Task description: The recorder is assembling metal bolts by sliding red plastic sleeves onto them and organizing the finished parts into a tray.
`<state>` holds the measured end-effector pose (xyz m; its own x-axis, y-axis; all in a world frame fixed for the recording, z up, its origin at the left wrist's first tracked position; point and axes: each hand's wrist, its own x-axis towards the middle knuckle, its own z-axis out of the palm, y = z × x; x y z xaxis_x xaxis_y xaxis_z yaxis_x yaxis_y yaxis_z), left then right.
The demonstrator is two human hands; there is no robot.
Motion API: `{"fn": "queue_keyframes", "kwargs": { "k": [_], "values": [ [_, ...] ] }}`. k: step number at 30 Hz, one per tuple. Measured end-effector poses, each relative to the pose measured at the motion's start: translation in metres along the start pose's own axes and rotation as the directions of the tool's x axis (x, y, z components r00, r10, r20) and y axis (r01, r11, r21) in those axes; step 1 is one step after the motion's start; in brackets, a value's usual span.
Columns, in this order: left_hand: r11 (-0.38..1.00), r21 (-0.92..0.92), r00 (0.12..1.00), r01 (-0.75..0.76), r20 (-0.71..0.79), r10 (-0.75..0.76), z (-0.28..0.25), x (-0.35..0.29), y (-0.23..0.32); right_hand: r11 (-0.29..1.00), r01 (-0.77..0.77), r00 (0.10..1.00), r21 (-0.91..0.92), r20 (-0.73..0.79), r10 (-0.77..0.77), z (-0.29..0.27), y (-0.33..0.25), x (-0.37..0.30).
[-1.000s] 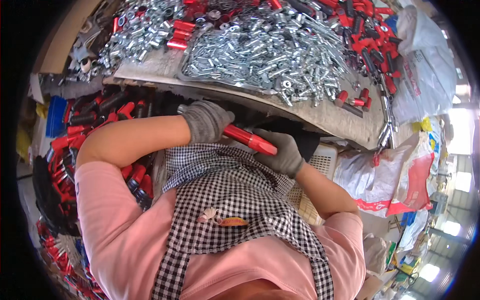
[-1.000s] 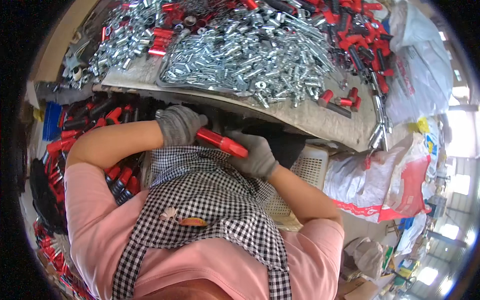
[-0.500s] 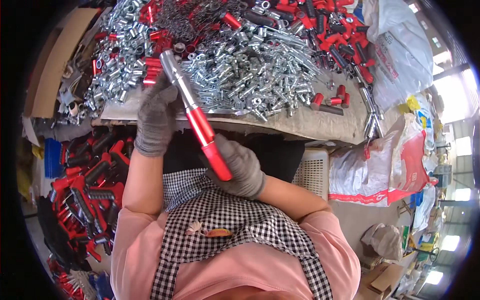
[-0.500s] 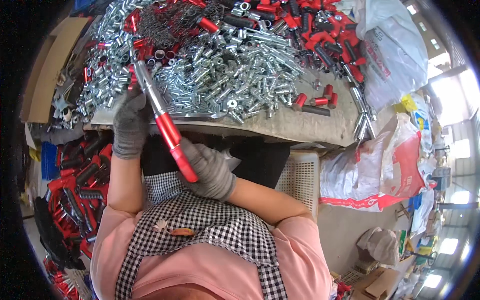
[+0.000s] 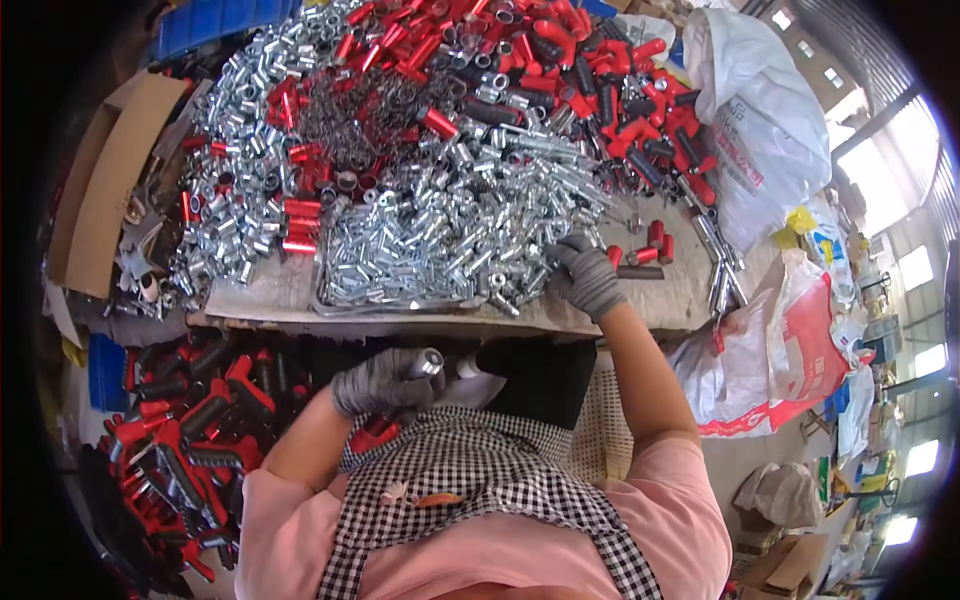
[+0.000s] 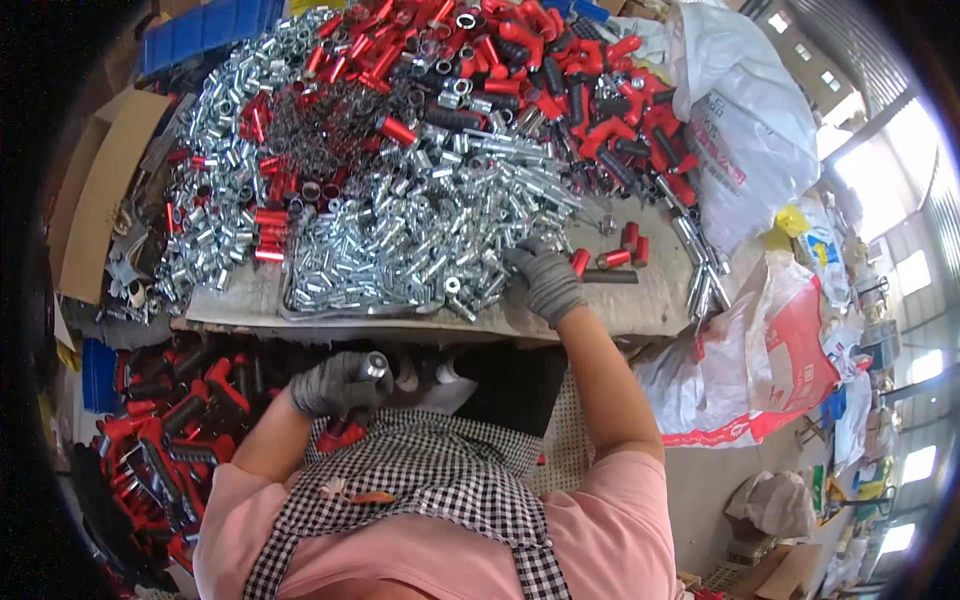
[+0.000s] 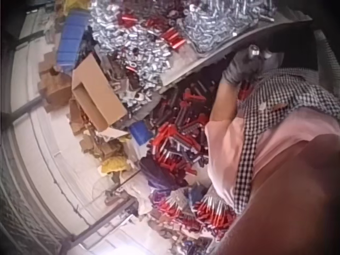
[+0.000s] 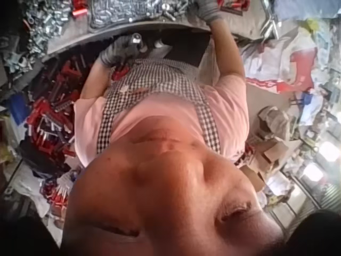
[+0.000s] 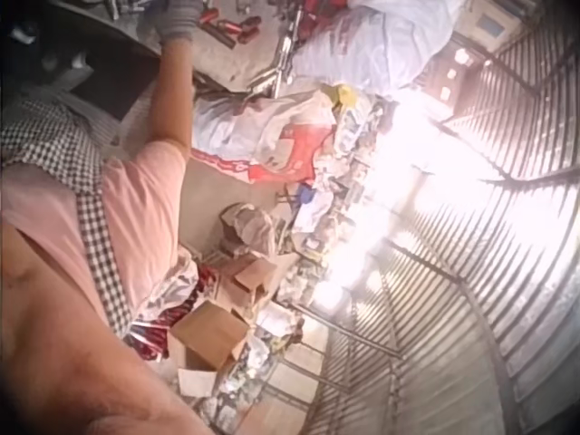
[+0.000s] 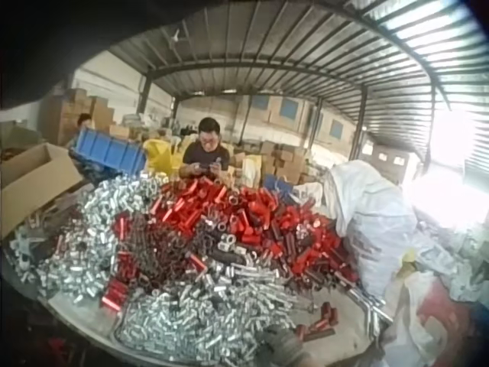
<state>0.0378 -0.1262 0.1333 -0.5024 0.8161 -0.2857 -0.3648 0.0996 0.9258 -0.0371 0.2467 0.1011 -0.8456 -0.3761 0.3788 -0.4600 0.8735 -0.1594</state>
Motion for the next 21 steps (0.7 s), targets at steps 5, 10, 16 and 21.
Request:
{"fn": "queue_keyframes", "kwargs": {
  "k": [5,10,16,21],
  "values": [
    [0.994,-0.028,0.99,-0.102,-0.097,0.098,0.003,-0.002,-0.011,0.877,-0.294,0.929,0.381,-0.104,0.356,-0.006,-0.004,0.0],
    [0.949,0.139,0.929,-0.282,-0.209,0.306,0.015,0.003,-0.007,0.185,-0.107,0.767,0.977,-0.037,0.641,-0.024,-0.02,0.004],
    [0.874,0.406,0.909,-0.266,-0.196,0.367,0.025,0.006,-0.01,0.444,-0.068,0.992,0.893,0.109,-0.067,-0.045,-0.157,0.005],
    [0.826,0.441,0.913,-0.35,-0.036,0.406,0.025,0.013,-0.011,0.497,0.072,0.954,0.865,0.086,-0.287,-0.023,-0.169,-0.004]
  ]
}}
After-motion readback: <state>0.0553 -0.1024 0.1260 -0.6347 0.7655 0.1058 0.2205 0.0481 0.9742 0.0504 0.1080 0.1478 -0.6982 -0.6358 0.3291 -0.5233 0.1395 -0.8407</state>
